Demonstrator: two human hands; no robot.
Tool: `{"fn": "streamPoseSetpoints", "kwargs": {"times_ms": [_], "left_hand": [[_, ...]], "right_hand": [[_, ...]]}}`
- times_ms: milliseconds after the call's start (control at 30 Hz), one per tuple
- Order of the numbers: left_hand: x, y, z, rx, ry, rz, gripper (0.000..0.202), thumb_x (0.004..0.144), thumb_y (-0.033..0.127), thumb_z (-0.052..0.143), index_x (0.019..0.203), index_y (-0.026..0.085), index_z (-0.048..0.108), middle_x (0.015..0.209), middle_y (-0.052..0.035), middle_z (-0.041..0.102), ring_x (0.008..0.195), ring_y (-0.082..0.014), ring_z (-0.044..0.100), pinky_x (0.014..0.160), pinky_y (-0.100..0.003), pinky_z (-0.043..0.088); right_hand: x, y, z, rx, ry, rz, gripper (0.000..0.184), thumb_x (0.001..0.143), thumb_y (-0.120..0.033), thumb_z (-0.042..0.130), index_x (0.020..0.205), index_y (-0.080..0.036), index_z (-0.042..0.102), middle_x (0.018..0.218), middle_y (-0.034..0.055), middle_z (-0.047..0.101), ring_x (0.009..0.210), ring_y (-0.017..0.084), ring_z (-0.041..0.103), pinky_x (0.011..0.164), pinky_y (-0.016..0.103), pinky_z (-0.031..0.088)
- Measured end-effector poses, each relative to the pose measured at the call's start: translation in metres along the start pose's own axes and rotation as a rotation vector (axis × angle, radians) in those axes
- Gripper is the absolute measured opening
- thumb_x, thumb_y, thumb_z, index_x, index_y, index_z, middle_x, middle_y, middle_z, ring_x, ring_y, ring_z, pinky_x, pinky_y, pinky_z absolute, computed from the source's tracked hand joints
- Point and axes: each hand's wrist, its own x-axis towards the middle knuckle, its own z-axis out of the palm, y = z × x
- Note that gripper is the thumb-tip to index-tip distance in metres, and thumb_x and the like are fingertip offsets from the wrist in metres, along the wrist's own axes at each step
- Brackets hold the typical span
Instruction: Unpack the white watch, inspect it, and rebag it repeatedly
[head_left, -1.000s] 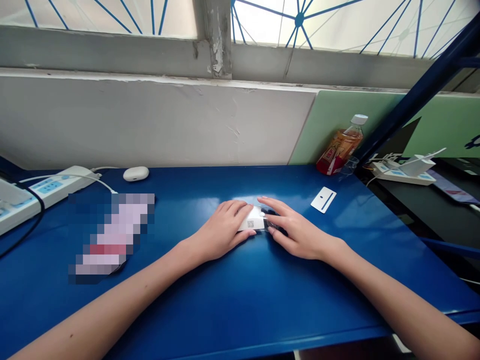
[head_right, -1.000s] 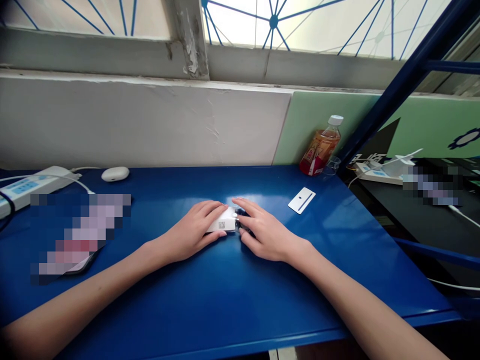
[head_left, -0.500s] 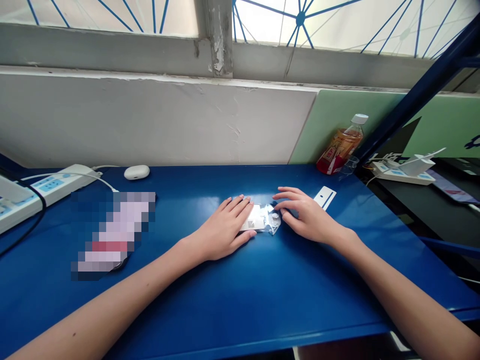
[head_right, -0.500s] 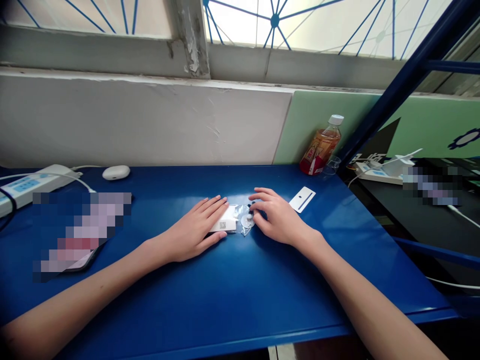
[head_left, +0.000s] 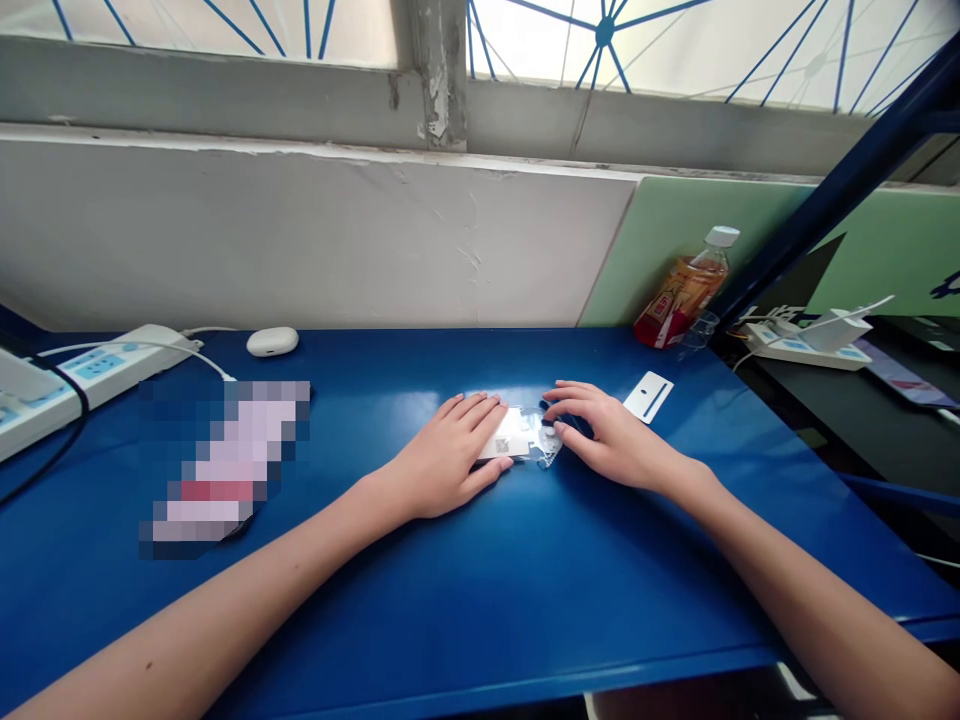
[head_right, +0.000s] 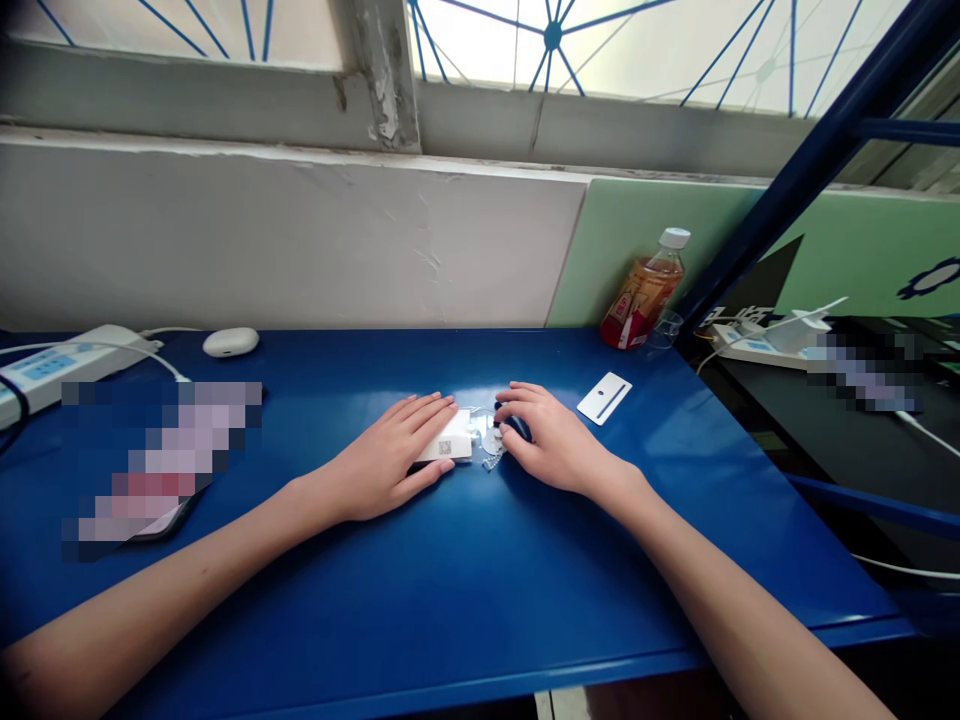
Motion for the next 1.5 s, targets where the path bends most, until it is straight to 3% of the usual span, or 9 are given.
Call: {"fn": "streamPoseSetpoints", "kwargs": {"times_ms": [133,300,533,700,867,1000,1267,1400,1500], "left_hand": [[0.0,-0.001,-0.001,0.013,-0.005,0.009,0.061,0.103,0.049,0.036,0.151,0.011,0.034,0.155,-0.0169,0.04,0.146,-0.0327,0.032,0.118,-0.05,0.024],[0.001,0.002,-0.003,0.021,-0.005,0.075,0.056,0.105,0.047,0.034,0.148,0.011,0.037,0.148,-0.0194,0.047,0.139,-0.0344,0.04,0.115,-0.051,0.028],[0.0,0.007,-0.002,-0.031,0.086,0.107,0.052,0.105,0.044,0.033,0.147,0.014,0.037,0.141,-0.0192,0.051,0.13,-0.0338,0.047,0.111,-0.052,0.034],[-0.001,0.004,0.002,-0.03,0.093,0.075,0.054,0.104,0.045,0.034,0.147,0.012,0.037,0.142,-0.0198,0.051,0.131,-0.0337,0.047,0.112,-0.051,0.034],[-0.001,0.003,0.003,-0.001,0.046,0.028,0.06,0.103,0.048,0.036,0.15,0.011,0.034,0.15,-0.0202,0.044,0.142,-0.0356,0.036,0.115,-0.053,0.028],[-0.001,0.004,0.003,-0.011,0.016,0.004,0.061,0.102,0.049,0.038,0.152,0.014,0.033,0.155,-0.0186,0.04,0.146,-0.0355,0.03,0.116,-0.055,0.026],[-0.001,0.003,0.004,-0.025,0.062,0.007,0.059,0.102,0.049,0.038,0.149,0.013,0.037,0.15,-0.0191,0.046,0.142,-0.0347,0.038,0.116,-0.056,0.028],[-0.001,0.003,0.003,0.025,0.027,0.005,0.059,0.103,0.048,0.038,0.151,0.014,0.036,0.151,-0.0194,0.044,0.143,-0.0364,0.036,0.115,-0.057,0.027],[-0.001,0.004,0.002,0.061,0.012,0.012,0.058,0.103,0.049,0.038,0.152,0.018,0.035,0.153,-0.0182,0.041,0.144,-0.0377,0.032,0.114,-0.058,0.027]], "right_hand": [[-0.001,0.003,0.004,-0.065,0.032,0.022,0.033,0.094,-0.029,0.053,0.12,-0.014,0.065,0.135,0.0184,0.062,0.139,0.036,0.045,0.111,0.06,0.042],[-0.001,0.007,0.006,-0.055,-0.032,0.01,0.04,0.099,-0.035,0.047,0.132,-0.018,0.061,0.143,0.0174,0.056,0.145,0.036,0.036,0.113,0.061,0.039],[0.001,0.001,0.004,0.106,0.014,0.03,0.024,0.098,-0.032,0.05,0.107,-0.022,0.071,0.139,0.012,0.061,0.143,0.033,0.041,0.112,0.058,0.04],[0.004,0.0,0.0,0.18,0.052,0.082,0.025,0.097,-0.033,0.051,0.099,-0.023,0.073,0.128,0.0091,0.069,0.136,0.032,0.051,0.111,0.055,0.043],[0.004,0.0,-0.002,0.178,0.038,0.119,0.025,0.097,-0.034,0.052,0.092,-0.023,0.075,0.116,0.007,0.074,0.13,0.032,0.056,0.107,0.055,0.047],[0.002,0.001,-0.004,0.113,0.009,0.092,0.023,0.092,-0.034,0.06,0.079,-0.023,0.074,0.121,0.0088,0.072,0.135,0.036,0.05,0.109,0.06,0.043],[-0.001,-0.01,-0.01,0.192,-0.058,0.045,0.013,0.087,-0.036,0.069,0.09,-0.023,0.073,0.13,0.0094,0.066,0.142,0.034,0.042,0.111,0.057,0.041],[-0.001,-0.012,-0.004,0.125,-0.012,-0.005,0.015,0.089,-0.028,0.065,0.078,-0.023,0.075,0.125,0.0088,0.069,0.14,0.035,0.044,0.11,0.056,0.043],[-0.001,-0.014,0.003,0.111,0.064,-0.044,0.02,0.092,-0.023,0.06,0.081,-0.023,0.077,0.119,0.0078,0.072,0.134,0.034,0.051,0.106,0.055,0.048]]}}
